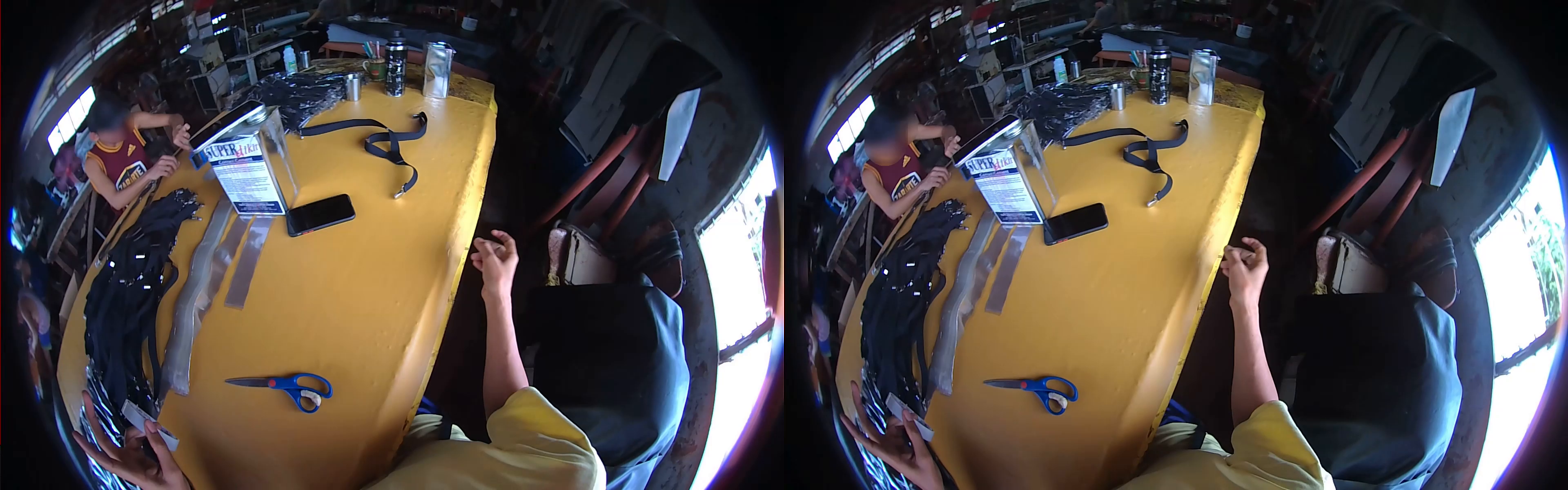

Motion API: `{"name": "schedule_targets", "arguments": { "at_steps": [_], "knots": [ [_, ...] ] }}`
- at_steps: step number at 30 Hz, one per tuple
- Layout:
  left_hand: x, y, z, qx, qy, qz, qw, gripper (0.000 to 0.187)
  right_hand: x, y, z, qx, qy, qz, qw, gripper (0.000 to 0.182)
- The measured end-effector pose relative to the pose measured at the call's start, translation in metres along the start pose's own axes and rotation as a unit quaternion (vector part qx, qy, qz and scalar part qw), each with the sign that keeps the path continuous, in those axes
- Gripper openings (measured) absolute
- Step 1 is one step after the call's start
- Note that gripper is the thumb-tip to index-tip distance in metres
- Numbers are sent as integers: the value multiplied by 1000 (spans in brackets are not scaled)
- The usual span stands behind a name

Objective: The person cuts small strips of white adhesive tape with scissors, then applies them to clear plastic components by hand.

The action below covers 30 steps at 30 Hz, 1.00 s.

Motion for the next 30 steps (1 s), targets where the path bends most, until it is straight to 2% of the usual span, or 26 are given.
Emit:
{"name": "schedule_targets", "arguments": {
  "at_steps": [3, 5, 7, 10, 11, 12, 13, 15, 23, 30],
  "knots": [
    [3, 12, 2, 19, 9, -32, 999, 109, 22, -71, 12, -107, 9, -70, 992, 28],
    [7, 16, 8, 7, 10, -30, 999, 110, 54, -112, 33, -164, -52, -111, 979, 25],
    [8, 17, 16, 15, 55, 5, 998, 92, 97, -149, 68, -177, -146, -115, 967, 24],
    [19, 28, 23, 50, 6, 42, 998, 98, 171, -169, 149, -202, -374, -133, 895, 30],
    [21, 31, 25, 67, 0, 46, 997, 98, 190, -179, 180, -222, -448, -130, 856, 32],
    [22, 32, 28, 45, -4, 46, 998, 98, 205, -189, 208, -241, -518, -126, 811, 35],
    [22, 25, 30, 57, -3, 57, 997, 102, 212, -195, 220, -239, -524, -133, 807, 35],
    [25, 26, 36, 52, -34, 93, 994, 110, 233, -205, 258, -214, -608, -173, 745, 39],
    [28, 48, 35, 116, -149, 90, 978, 123, 266, -244, 298, -229, -674, -173, 680, 48],
    [31, 47, 35, 117, -153, 103, 976, 120, 267, -266, 312, -302, -693, -170, 633, 53]
  ]
}}
Point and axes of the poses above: each hand's wrist, its own z-axis away from the middle knuckle, its own x-axis out of the palm, y = z × x, the point moved 8 cm from there along -z, towards the middle knuckle, and after that the axes turned 12 degrees about -x, right-handed, at the moved point
